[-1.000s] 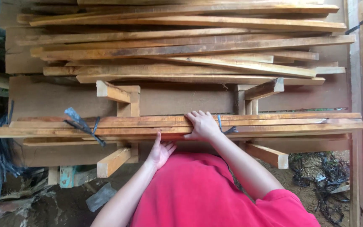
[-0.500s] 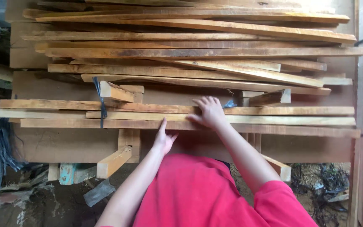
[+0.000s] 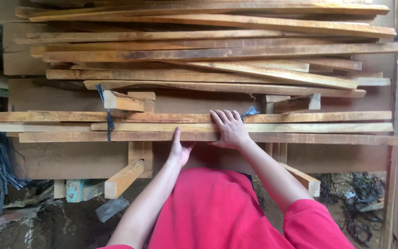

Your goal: Bundle thin wooden strips using plastic ties.

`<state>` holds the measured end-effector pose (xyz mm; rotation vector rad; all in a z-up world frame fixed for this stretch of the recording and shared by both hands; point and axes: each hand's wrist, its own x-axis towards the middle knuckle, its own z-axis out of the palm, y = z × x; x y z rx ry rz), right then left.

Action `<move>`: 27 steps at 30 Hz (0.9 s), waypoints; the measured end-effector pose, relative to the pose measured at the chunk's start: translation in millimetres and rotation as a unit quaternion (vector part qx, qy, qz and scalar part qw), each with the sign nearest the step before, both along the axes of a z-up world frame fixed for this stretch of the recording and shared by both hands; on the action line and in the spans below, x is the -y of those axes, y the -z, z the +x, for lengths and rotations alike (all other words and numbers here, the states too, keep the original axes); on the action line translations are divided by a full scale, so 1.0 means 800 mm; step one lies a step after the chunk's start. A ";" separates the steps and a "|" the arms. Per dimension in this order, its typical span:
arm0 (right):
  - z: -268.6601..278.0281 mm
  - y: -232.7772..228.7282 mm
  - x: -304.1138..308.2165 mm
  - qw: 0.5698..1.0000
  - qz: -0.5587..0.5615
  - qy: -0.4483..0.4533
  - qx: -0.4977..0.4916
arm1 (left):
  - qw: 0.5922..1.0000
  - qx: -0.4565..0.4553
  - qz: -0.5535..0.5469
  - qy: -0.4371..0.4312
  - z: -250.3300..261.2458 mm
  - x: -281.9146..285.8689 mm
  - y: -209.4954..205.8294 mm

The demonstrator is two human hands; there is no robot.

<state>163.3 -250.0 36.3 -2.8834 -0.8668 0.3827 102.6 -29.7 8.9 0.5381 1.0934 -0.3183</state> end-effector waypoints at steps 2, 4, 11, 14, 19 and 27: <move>-0.006 0.001 -0.001 1.000 -0.008 0.009 0.000 | 1.000 0.001 0.000 0.001 -0.001 0.000 -0.010; -0.009 -0.010 -0.002 1.000 -0.015 0.017 0.006 | 1.000 0.006 0.001 0.002 0.000 -0.002 -0.011; -0.004 0.002 0.014 0.999 -0.027 0.026 -0.004 | 0.998 -0.013 -0.041 -0.039 0.011 -0.008 -0.011; -0.003 0.007 0.017 1.000 -0.019 0.012 -0.005 | 0.994 -0.036 -0.063 -0.076 0.007 -0.011 0.018; -0.001 0.000 0.018 1.000 -0.011 0.006 -0.003 | 0.996 -0.030 -0.045 -0.067 0.016 -0.001 -0.006; -0.007 -0.005 0.016 1.000 0.005 0.015 -0.004 | 1.000 0.000 -0.017 0.020 0.003 -0.008 -0.007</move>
